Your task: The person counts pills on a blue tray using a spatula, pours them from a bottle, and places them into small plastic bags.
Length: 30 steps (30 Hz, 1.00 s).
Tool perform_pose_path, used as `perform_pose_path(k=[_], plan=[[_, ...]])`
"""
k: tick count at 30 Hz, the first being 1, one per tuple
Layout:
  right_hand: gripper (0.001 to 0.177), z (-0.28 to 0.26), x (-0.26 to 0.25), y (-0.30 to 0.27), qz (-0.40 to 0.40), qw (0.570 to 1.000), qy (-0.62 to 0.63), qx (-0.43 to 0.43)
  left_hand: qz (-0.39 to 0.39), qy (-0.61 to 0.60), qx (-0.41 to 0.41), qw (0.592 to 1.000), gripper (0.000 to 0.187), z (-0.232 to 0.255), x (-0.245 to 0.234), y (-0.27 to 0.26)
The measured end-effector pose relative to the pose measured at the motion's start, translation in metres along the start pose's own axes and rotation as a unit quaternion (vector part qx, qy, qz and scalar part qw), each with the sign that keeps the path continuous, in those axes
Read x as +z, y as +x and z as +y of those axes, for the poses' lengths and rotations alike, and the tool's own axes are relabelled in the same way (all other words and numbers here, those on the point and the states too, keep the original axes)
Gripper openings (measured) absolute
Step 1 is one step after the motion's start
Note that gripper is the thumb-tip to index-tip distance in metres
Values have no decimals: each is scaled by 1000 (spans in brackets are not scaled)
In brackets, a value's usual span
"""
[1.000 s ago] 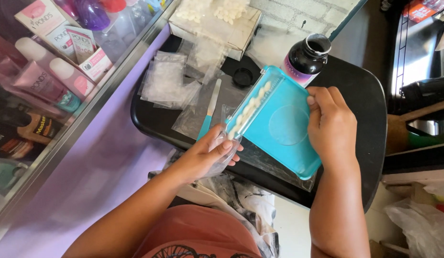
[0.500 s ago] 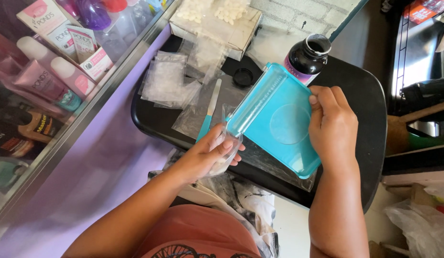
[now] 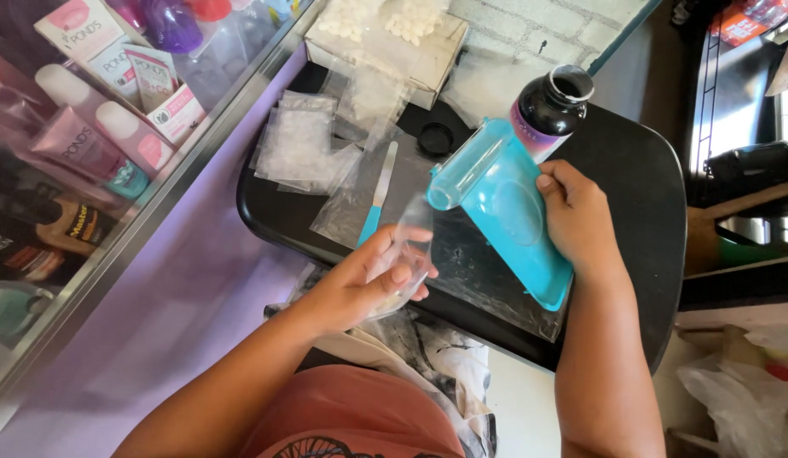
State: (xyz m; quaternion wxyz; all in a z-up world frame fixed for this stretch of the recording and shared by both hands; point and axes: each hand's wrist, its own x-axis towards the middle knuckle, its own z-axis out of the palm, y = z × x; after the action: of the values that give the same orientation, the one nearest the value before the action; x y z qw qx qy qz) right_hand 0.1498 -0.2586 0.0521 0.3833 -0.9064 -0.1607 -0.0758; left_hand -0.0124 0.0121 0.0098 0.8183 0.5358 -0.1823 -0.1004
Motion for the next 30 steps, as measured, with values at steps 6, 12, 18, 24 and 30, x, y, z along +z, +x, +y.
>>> perform_pose_path(k=[6,12,18,24,30], plan=[[18,-5,22,6,-32,999,-31,19,-31,-56,-17,998,67,19,-5,2],[17,0,36,10,-47,998,-44,-20,-62,-57,11,996,68,24,-16,22],[18,-6,48,11,-63,995,-63,-34,-116,-72,15,990,69,18,-29,56],[18,5,54,16,-81,992,-76,-63,-126,-75,1,989,68,16,-35,75],[18,-18,48,15,-28,988,-82,-130,-135,-92,-9,987,70,8,-41,83]])
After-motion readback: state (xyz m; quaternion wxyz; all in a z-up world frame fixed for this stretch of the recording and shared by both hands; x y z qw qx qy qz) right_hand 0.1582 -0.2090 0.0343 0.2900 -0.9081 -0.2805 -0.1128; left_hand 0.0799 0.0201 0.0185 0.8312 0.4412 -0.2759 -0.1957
